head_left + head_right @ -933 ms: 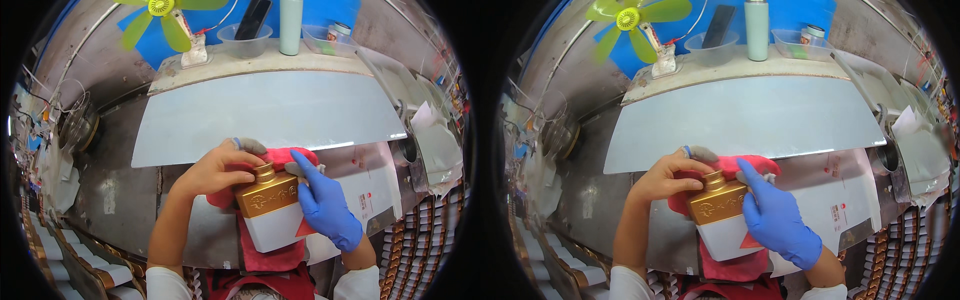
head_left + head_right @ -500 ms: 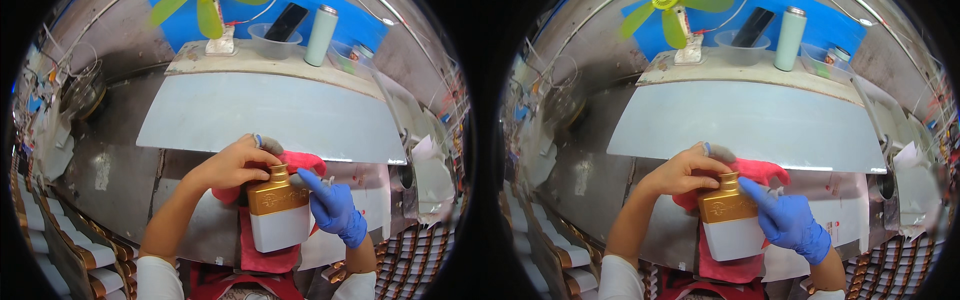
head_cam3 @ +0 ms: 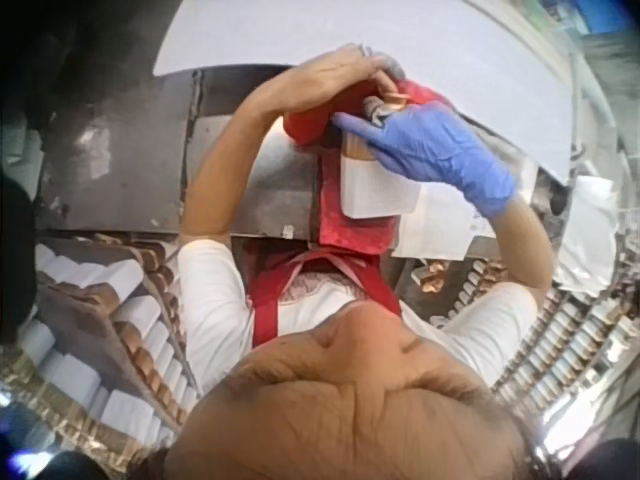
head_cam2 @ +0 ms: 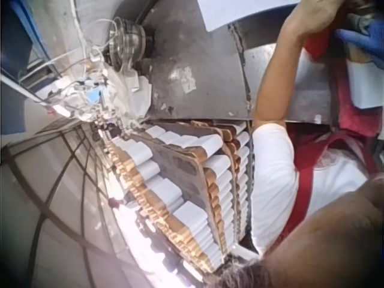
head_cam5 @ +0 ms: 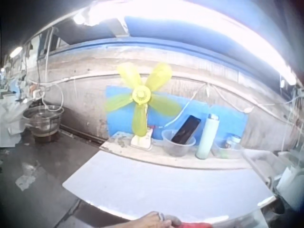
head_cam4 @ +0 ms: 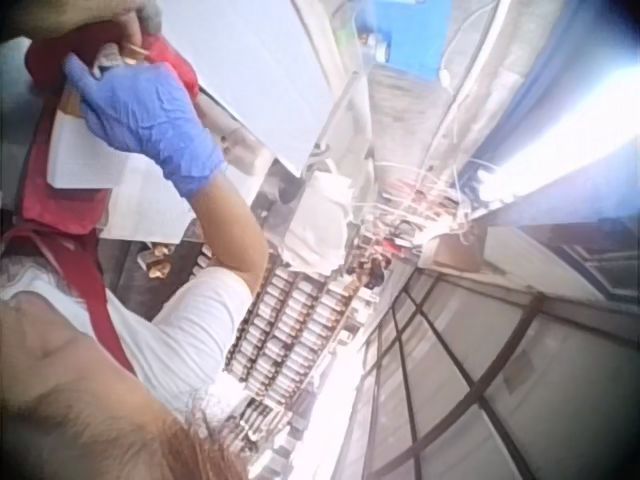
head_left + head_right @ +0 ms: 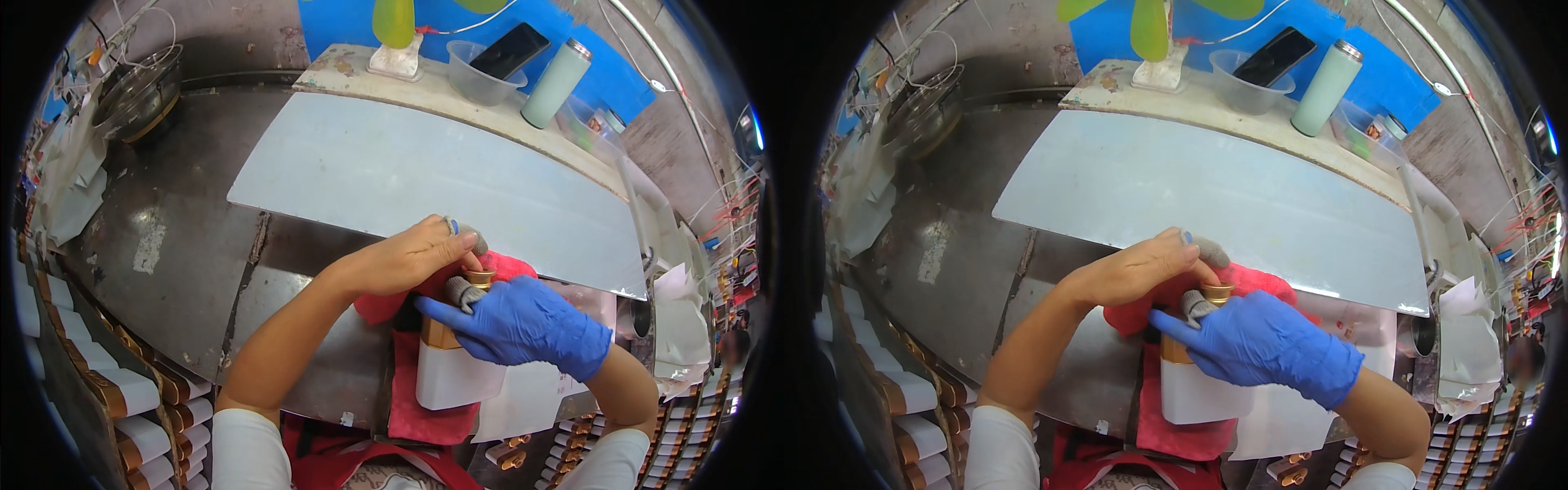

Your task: The person applies labels to a gold and white bottle using a red cloth for support. They peel labels from a sheet, align them on the bottle, and smooth them down. The person also handles a clear plastic sheet and a red tool during the process.

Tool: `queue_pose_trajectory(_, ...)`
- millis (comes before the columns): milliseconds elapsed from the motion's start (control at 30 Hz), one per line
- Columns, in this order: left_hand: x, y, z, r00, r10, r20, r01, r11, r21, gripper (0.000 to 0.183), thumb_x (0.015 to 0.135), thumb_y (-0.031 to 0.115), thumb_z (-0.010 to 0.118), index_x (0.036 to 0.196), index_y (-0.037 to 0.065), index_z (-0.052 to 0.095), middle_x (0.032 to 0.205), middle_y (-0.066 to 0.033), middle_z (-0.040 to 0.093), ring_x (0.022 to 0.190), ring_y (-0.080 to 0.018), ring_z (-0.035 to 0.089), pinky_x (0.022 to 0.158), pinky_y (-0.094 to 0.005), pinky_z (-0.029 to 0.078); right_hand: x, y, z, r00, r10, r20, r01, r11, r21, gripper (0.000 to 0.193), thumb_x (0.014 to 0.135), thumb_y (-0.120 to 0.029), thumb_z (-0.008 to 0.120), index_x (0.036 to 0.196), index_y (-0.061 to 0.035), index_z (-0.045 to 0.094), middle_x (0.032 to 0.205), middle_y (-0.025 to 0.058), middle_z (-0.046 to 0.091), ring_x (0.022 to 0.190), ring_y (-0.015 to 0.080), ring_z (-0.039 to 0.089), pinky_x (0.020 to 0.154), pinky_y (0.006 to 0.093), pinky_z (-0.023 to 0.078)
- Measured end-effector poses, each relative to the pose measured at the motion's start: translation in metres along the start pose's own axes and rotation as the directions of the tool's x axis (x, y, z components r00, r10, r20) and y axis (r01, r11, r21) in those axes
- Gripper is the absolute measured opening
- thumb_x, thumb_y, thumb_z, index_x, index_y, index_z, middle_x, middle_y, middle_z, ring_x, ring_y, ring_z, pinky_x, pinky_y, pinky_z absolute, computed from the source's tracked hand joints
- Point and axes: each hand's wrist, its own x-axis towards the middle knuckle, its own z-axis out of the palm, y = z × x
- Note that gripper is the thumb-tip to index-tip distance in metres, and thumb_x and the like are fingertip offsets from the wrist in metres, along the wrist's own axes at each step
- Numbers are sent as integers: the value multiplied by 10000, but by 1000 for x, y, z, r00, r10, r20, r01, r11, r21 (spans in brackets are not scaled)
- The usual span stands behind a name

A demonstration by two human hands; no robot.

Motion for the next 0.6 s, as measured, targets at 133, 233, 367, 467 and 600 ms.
queue_pose_trajectory(133, -9, 0, 2, 988, 85, -125, -79, 995, 56, 430, 985, 239, 279, 1106, 2, 617, 1156, -146, 554, 1086, -254, 446, 995, -338, 288, -15, -1, -24, 991, 115, -72, -99, 974, 204, 500, 845, -177, 490, 1336, -114, 417, 800, 97, 608, 611, 256, 581, 520, 364, 456)
queue_pose_trajectory(233, -29, 0, 16, 852, 302, -427, -226, 949, 219, 383, 946, 172, 318, 1188, -16, 546, 1167, -144, 547, 1092, -281, 441, 991, -363, 297, -61, 1, -1, 801, 307, -515, -134, 929, 346, 511, 836, -110, 469, 1341, -59, 406, 913, 128, 642, 623, 261, 591, 544, 357, 463)
queue_pose_trajectory(367, -47, 10, 52, 845, 399, -357, -235, 876, 422, 443, 915, 293, 483, 1272, 30, 478, 1113, -162, 560, 1090, -309, 417, 938, -416, 310, -84, -4, 39, 698, 540, -470, -276, 809, 518, 534, 816, -36, 451, 1347, -26, 394, 1026, 162, 635, 629, 260, 595, 602, 346, 476)
queue_pose_trajectory(467, -49, 31, 85, 854, 351, -384, -71, 810, 581, 549, 874, 319, 527, 1274, -47, 438, 1101, -205, 539, 1069, -334, 442, 928, -437, 326, -84, -14, 50, 686, 663, -300, -369, 672, 642, 541, 833, -33, 449, 1368, -53, 369, 1116, 165, 617, 650, 262, 609, 686, 346, 495)
queue_pose_trajectory(600, -44, 43, 113, 834, 325, -446, 98, 708, 699, 612, 839, 302, 583, 1260, -107, 412, 1050, -234, 532, 1016, -377, 459, 901, -465, 344, -77, -14, 65, 653, 643, -400, -274, 693, 667, 560, 846, -41, 456, 1389, -84, 329, 1191, 127, 591, 641, 261, 609, 698, 341, 498)
